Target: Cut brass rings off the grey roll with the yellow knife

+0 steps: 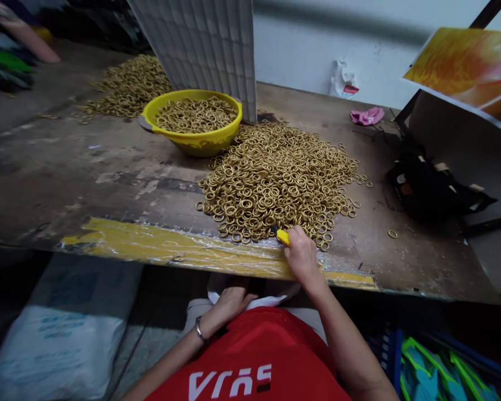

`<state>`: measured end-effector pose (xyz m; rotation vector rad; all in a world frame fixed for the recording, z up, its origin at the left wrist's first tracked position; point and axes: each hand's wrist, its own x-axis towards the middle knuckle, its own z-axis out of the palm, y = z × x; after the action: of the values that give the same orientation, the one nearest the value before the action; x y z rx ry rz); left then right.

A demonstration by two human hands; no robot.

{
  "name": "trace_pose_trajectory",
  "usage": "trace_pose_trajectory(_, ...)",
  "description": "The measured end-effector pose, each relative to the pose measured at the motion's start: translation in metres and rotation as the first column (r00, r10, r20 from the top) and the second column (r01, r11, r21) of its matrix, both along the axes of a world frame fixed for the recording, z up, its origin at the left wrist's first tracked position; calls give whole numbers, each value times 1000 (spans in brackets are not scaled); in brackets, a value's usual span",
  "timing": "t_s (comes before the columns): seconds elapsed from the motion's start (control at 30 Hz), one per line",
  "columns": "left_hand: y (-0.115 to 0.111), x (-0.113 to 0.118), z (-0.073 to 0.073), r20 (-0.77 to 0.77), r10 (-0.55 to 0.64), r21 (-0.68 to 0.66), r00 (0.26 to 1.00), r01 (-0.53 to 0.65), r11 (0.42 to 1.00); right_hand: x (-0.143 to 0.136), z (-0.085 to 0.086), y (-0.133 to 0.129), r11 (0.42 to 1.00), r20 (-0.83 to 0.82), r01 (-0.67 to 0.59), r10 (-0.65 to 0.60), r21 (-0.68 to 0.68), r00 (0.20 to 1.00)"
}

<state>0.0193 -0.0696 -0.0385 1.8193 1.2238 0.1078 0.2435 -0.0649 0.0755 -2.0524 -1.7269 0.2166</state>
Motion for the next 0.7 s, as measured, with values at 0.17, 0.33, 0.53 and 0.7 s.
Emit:
trace_pose_trajectory(0.17, 6, 0, 51, 59, -72, 33, 996, 70, 997, -4, 13, -14, 992, -587, -91, 126, 89, 800)
trace_pose_trajectory(0.33, 17, 9, 110, 561, 292, -387, 775, -66, 920, -18, 24, -26, 980, -801, -201, 129, 12, 584)
trace_pose_trajectory(0.53, 25, 22, 123, 632, 482, -656, 607, 88, 750, -26, 33, -29, 956, -811, -289, 205, 47, 547)
trace_pose_trajectory(0.7, 22, 25, 124, 633, 481, -674, 607, 126, 728, -26, 27, -35, 952, -666, -278, 292, 131, 687)
